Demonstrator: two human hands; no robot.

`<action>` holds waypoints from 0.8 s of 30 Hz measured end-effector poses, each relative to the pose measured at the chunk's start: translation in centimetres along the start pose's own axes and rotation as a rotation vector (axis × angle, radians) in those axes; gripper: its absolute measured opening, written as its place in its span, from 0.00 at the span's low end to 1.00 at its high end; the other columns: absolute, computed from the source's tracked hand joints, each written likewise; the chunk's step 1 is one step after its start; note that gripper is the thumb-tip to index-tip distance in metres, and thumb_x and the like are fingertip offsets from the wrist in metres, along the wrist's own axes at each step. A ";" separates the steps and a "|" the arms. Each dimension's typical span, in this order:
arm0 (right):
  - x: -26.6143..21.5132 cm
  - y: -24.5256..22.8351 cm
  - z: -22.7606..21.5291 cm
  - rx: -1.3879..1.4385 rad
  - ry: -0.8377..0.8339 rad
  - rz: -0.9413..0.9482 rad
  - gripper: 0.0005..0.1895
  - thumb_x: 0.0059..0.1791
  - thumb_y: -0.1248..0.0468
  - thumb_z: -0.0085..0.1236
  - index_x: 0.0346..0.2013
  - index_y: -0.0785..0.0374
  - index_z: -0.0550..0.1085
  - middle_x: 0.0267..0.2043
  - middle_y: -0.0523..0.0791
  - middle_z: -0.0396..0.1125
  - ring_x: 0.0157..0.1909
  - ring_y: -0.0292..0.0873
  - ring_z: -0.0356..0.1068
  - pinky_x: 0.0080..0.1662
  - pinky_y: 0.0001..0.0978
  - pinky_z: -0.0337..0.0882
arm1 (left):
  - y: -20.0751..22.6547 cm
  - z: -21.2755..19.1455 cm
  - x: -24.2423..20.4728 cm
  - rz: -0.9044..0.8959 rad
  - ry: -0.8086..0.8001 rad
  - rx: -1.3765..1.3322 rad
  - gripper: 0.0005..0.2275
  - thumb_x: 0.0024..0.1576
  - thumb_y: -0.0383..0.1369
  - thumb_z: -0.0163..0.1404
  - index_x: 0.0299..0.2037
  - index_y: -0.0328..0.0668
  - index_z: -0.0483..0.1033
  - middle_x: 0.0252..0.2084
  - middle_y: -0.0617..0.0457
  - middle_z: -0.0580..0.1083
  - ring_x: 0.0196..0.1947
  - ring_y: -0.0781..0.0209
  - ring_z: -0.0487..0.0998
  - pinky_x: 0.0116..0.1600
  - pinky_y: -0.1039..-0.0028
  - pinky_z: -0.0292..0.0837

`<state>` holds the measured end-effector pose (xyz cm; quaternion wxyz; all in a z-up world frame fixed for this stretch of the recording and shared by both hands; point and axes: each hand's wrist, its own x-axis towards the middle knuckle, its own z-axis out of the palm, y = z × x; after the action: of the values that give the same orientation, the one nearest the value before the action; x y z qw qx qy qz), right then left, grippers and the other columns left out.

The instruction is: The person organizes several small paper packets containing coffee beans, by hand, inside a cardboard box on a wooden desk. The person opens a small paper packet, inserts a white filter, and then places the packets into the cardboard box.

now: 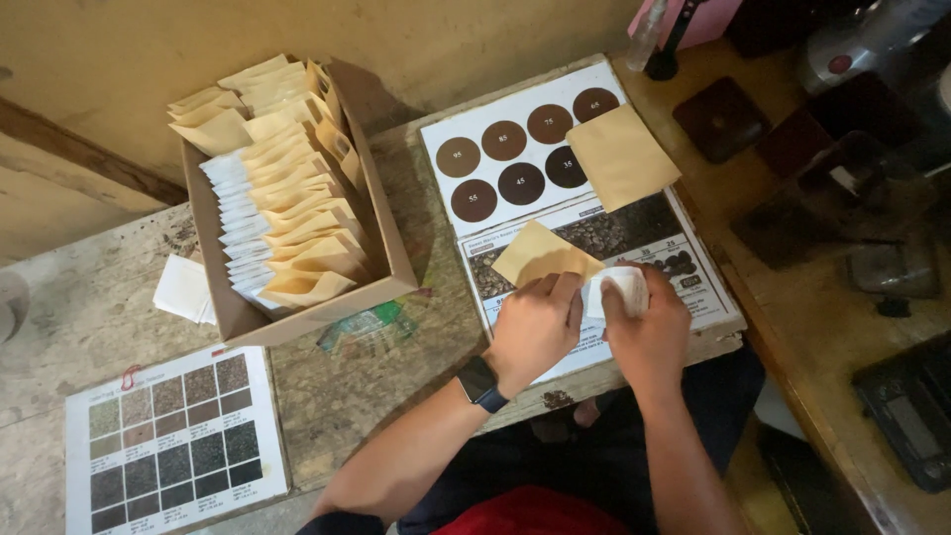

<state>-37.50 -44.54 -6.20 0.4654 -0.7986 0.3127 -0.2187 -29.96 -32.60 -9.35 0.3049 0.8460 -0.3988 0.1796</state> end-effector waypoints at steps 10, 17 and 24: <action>0.4 -1.1 -0.1 0.016 0.036 -0.161 0.12 0.48 0.70 0.64 0.46 0.64 0.80 0.38 0.56 0.75 0.43 0.63 0.76 0.41 0.50 0.75 | 1.6 -0.5 0.7 -0.138 0.025 -0.150 0.02 0.57 0.29 0.51 0.33 0.47 0.75 0.22 0.56 0.72 0.23 0.52 0.80 0.25 0.72 0.75; 0.2 -0.2 -0.8 -0.190 0.063 -0.443 0.11 0.51 0.67 0.66 0.49 0.57 0.80 0.36 0.47 0.77 0.37 0.54 0.78 0.39 0.42 0.77 | 0.2 -1.0 1.7 -0.899 -0.144 -1.136 0.16 0.62 0.43 0.49 0.39 0.34 0.74 0.26 0.44 0.74 0.24 0.54 0.79 0.27 0.66 0.77; -0.2 -3.1 -3.1 -0.182 -0.034 -0.646 0.10 0.53 0.69 0.63 0.50 0.61 0.80 0.33 0.47 0.76 0.31 0.50 0.76 0.40 0.39 0.76 | -0.4 -2.0 1.8 -1.235 -0.341 -1.647 0.41 0.60 0.65 0.44 0.61 0.28 0.50 0.46 0.33 0.72 0.41 0.44 0.82 0.37 0.58 0.83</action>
<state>-38.76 -45.13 -2.04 0.3041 -0.8983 0.0539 -0.3126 -28.64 -32.09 -7.08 0.7661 0.4473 0.0663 -0.4568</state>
